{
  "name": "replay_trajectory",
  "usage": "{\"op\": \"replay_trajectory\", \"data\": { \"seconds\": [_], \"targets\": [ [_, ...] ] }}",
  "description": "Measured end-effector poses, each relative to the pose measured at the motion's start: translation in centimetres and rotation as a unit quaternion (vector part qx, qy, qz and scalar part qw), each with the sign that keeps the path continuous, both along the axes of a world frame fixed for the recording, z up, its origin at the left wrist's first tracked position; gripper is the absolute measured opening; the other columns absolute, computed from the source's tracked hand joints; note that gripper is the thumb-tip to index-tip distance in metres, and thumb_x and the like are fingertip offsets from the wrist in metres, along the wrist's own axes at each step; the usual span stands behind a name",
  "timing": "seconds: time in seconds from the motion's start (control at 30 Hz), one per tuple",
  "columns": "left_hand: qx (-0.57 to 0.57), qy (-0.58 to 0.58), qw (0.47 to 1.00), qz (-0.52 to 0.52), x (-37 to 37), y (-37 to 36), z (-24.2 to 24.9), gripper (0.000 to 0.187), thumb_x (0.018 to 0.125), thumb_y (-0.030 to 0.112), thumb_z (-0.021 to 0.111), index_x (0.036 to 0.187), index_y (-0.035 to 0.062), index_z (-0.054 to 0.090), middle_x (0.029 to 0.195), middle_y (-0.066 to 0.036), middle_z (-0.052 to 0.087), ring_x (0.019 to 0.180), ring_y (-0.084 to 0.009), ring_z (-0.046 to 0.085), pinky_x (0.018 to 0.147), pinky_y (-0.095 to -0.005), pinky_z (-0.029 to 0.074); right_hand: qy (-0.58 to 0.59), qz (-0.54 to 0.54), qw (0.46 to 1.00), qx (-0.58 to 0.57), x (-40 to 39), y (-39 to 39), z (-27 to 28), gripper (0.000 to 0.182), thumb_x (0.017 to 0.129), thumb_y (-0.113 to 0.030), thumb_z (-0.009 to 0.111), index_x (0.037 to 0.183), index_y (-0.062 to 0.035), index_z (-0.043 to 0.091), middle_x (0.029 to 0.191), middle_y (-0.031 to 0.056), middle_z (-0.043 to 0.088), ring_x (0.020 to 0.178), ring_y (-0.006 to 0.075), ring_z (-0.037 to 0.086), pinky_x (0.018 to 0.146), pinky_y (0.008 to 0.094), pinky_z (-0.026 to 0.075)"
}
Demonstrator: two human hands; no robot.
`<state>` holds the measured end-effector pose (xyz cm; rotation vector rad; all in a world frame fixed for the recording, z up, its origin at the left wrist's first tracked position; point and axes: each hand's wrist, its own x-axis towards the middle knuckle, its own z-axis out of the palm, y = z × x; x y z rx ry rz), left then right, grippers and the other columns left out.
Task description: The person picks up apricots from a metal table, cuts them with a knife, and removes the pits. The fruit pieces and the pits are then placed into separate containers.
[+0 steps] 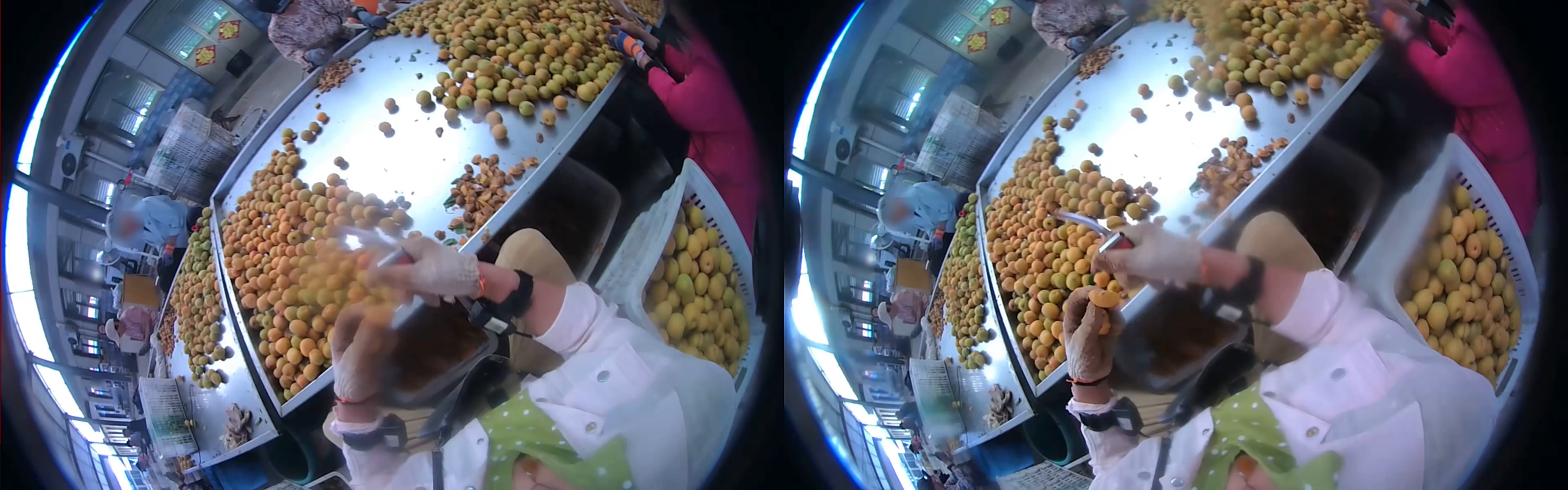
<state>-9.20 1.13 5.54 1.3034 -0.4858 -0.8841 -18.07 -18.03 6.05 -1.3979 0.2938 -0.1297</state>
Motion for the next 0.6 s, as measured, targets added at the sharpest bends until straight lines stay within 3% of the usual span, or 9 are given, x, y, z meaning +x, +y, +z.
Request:
{"op": "replay_trajectory", "data": {
  "seconds": [0.1, 0.17, 0.23, 0.3, 0.33, 0.4, 0.47, 0.5, 0.6],
  "targets": [
    [-0.043, -0.031, 0.998, 0.03, 0.2, 0.2, 0.2, 0.02, 0.094, 0.013, 0.059, 0.112, 0.0047, 0.057, 0.09, -0.006, 0.062, 0.072, -0.0118, 0.055, 0.063, -0.0233, 0.044, 0.055, 0.025, 0.997, -0.04, 0.0, 1.1, 0.7, 0.029, 0.092, -0.033, 0.062, 0.095, -0.0046, 0.066, 0.066, 0.0026, 0.063, 0.049, 0.0103, 0.057, 0.044, 0.0245, 0.044],
    [0.05, -0.137, 0.989, 0.04, 0.0, 0.3, 0.5, 0.018, 0.095, 0.011, 0.057, 0.111, 0.0039, 0.058, 0.091, -0.004, 0.062, 0.072, -0.0106, 0.054, 0.063, -0.0235, 0.045, -0.038, 0.0, 0.998, -0.057, 0.0, 1.4, -0.5, 0.029, 0.09, -0.035, 0.065, 0.086, -0.0055, 0.066, 0.066, 0.0017, 0.063, 0.054, 0.0108, 0.059, 0.05, 0.0246, 0.046],
    [0.045, -0.162, 0.986, 0.009, 0.3, 0.6, 0.5, 0.016, 0.094, 0.008, 0.058, 0.109, 0.0035, 0.06, 0.092, -0.004, 0.063, 0.073, -0.0098, 0.055, 0.065, -0.0237, 0.046, -0.013, 0.02, 0.998, -0.066, 0.1, 1.1, -1.1, 0.027, 0.088, -0.03, 0.067, 0.081, -0.0048, 0.064, 0.066, 0.0043, 0.063, 0.059, 0.0133, 0.06, 0.056, 0.0269, 0.048],
    [0.055, -0.184, 0.981, 0.019, -0.3, 0.4, -0.1, 0.017, 0.09, 0.004, 0.063, 0.106, 0.0024, 0.062, 0.091, -0.002, 0.064, 0.077, -0.0092, 0.057, 0.071, -0.0236, 0.049, -0.144, 0.008, 0.951, -0.273, 0.5, 1.3, -2.4, 0.023, 0.088, -0.026, 0.065, 0.079, -0.0053, 0.062, 0.067, 0.0089, 0.064, 0.061, 0.0203, 0.063, 0.059, 0.0322, 0.05],
    [0.061, -0.195, 0.979, 0.024, -0.4, 0.5, -0.3, 0.017, 0.088, 0.003, 0.066, 0.105, 0.0019, 0.063, 0.091, -0.001, 0.064, 0.079, -0.0089, 0.058, 0.074, -0.0236, 0.05, -0.143, 0.01, 0.951, -0.273, 0.8, 1.2, -2.9, 0.023, 0.088, -0.026, 0.065, 0.079, -0.0053, 0.062, 0.067, 0.0089, 0.064, 0.061, 0.0203, 0.063, 0.059, 0.0322, 0.05],
    [0.096, -0.22, 0.969, -0.052, -0.6, 1.1, -0.2, 0.016, 0.088, 0.004, 0.066, 0.103, 0.0012, 0.064, 0.094, -0.004, 0.066, 0.082, -0.0101, 0.06, 0.076, -0.0245, 0.05, -0.079, -0.046, 0.887, -0.453, 1.3, 1.1, -4.2, 0.017, 0.089, -0.024, 0.06, 0.088, -0.0077, 0.064, 0.07, 0.0132, 0.063, 0.069, 0.0296, 0.066, 0.065, 0.0387, 0.052],
    [0.117, -0.27, 0.94, -0.172, -0.5, 2.3, -2.1, 0.018, 0.086, 0.006, 0.067, 0.103, 0.0003, 0.065, 0.093, -0.008, 0.067, 0.086, -0.0139, 0.064, 0.076, -0.0275, 0.051, -0.009, -0.069, 0.884, -0.462, 2.4, -1.2, -6.2, 0.018, 0.088, -0.025, 0.06, 0.089, -0.0074, 0.063, 0.074, 0.0137, 0.064, 0.074, 0.0326, 0.066, 0.069, 0.0408, 0.052],
    [0.181, -0.322, 0.903, -0.218, -1.2, 2.0, -1.3, 0.02, 0.084, 0.011, 0.069, 0.102, 0.0025, 0.065, 0.089, -0.009, 0.067, 0.086, -0.0221, 0.066, 0.074, -0.0329, 0.052, 0.061, -0.091, 0.876, -0.469, 2.6, -2.3, -6.8, 0.019, 0.087, -0.026, 0.06, 0.089, -0.0072, 0.062, 0.077, 0.0142, 0.066, 0.08, 0.0356, 0.065, 0.072, 0.0429, 0.052],
    [0.102, -0.588, 0.771, -0.223, -0.3, 2.5, -4.2, 0.024, 0.079, 0.017, 0.071, 0.101, 0.007, 0.066, 0.093, -0.013, 0.066, 0.084, -0.0322, 0.064, 0.073, -0.0382, 0.053, 0.15, -0.159, 0.875, -0.432, 1.7, -3.9, -5.3, 0.024, 0.087, -0.028, 0.061, 0.096, -0.0066, 0.06, 0.082, 0.0149, 0.066, 0.083, 0.0357, 0.065, 0.075, 0.0441, 0.051]
  ]
}}
